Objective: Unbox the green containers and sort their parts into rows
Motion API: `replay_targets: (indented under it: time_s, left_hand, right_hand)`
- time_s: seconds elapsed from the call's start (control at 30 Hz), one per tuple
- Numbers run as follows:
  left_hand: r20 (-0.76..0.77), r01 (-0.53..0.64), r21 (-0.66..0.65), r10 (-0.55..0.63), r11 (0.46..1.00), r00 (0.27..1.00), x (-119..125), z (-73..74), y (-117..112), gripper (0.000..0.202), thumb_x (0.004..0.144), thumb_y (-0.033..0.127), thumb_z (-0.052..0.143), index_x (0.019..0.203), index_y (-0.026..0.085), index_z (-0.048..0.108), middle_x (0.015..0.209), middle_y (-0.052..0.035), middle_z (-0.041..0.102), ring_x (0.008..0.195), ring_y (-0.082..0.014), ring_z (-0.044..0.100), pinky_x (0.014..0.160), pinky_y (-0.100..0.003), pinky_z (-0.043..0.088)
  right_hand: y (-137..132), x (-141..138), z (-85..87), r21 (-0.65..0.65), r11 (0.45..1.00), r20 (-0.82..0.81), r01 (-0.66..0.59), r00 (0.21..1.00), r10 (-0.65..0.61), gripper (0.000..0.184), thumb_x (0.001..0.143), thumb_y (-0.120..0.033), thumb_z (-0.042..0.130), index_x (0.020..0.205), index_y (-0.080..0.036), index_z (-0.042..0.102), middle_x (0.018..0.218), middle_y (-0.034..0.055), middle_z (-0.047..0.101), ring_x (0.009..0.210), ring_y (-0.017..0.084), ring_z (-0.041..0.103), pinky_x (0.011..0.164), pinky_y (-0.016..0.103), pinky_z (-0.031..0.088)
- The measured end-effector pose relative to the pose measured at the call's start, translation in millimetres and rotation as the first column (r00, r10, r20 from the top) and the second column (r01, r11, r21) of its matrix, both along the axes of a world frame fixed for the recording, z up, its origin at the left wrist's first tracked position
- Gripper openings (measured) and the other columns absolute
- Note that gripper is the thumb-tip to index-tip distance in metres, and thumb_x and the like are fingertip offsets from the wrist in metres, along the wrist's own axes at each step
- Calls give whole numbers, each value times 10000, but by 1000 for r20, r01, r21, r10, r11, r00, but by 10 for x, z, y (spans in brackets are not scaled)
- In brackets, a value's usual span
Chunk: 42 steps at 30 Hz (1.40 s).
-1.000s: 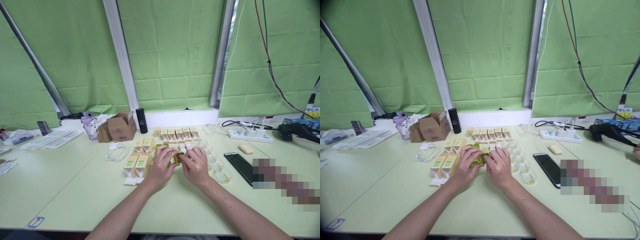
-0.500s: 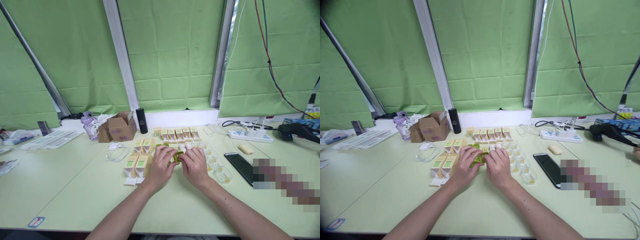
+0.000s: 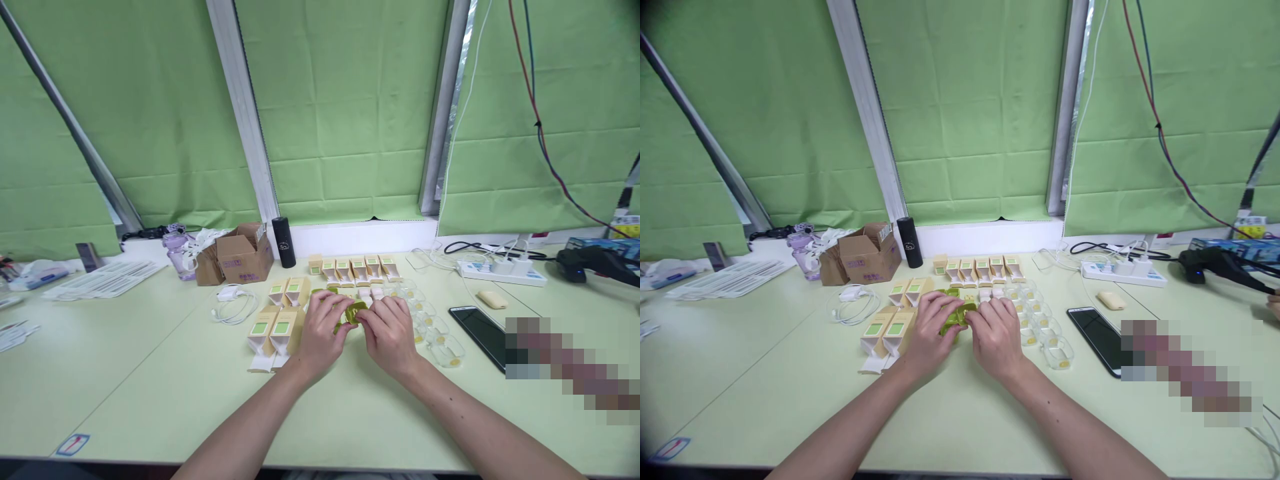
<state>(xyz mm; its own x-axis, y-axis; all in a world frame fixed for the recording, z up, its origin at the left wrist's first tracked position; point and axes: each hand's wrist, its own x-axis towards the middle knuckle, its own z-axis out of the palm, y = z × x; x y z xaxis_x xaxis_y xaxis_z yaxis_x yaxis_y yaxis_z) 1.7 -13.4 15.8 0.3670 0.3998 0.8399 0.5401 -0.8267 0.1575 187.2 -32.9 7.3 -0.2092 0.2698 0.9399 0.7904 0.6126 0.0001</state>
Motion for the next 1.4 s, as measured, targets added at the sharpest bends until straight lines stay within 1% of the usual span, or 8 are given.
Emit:
replay_targets:
  time_s: [0.33, 0.8, 1.0, 1.13, 1.27, 1.4]
  left_hand:
    - [12, 7, 19, -7, 1000, 1000, -3, -21, 26, 367, 977, 177, 696, 1339, 231, 669, 1218, -99, 722, 1202, -297, 547, 1014, -513, 569]
    - [6, 0, 4, -1, 1000, 1000, -10, -13, 21, 373, 994, 179, 665, 1361, 249, 659, 1220, -104, 719, 1197, -305, 550, 1006, -547, 566]
    - [4, -4, 10, 4, 1000, 1000, -8, -15, 18, 373, 989, 168, 666, 1355, 243, 659, 1229, -100, 719, 1205, -304, 550, 1010, -532, 570]
    - [1, -16, 7, 16, 1000, 1000, -11, -26, 31, 391, 984, 176, 670, 1368, 249, 661, 1228, -103, 724, 1208, -307, 557, 1010, -541, 575]
    - [35, -70, -10, 71, 997, 997, -46, -35, 70, 417, 981, 181, 670, 1391, 257, 653, 1249, -105, 716, 1233, -308, 551, 1041, -561, 560]
    - [131, -158, -36, 161, 987, 978, -75, -28, 113, 424, 972, 234, 711, 1391, 259, 653, 1246, -102, 707, 1246, -314, 540, 1055, -565, 541]
  right_hand:
    - [-18, -10, 17, 10, 1000, -6, -13, 1000, 13, 169, 993, -81, 590, 913, -208, 667, 743, 26, 596, 753, 201, 472, 749, 366, 324]
    - [-18, -11, 5, -9, 1000, 1, -8, 1000, 8, 184, 999, -94, 572, 907, -219, 670, 747, 29, 596, 757, 205, 478, 754, 373, 329]
    - [-13, -2, 4, -5, 1000, 2, -12, 1000, 12, 178, 994, -96, 580, 910, -221, 676, 752, 28, 598, 755, 204, 488, 760, 375, 336]
    - [-17, -9, -5, -9, 1000, 2, -12, 1000, 12, 175, 990, -93, 583, 921, -224, 676, 755, 28, 596, 759, 206, 487, 761, 373, 334]
    - [-36, -20, 4, 0, 1000, -4, -27, 1000, 27, 159, 994, -110, 593, 909, -226, 660, 739, 23, 570, 745, 207, 465, 758, 369, 332]
    - [-42, 4, 47, -35, 998, -67, -46, 997, 43, 167, 1002, -114, 572, 907, -229, 647, 745, 25, 584, 744, 209, 487, 767, 374, 350]
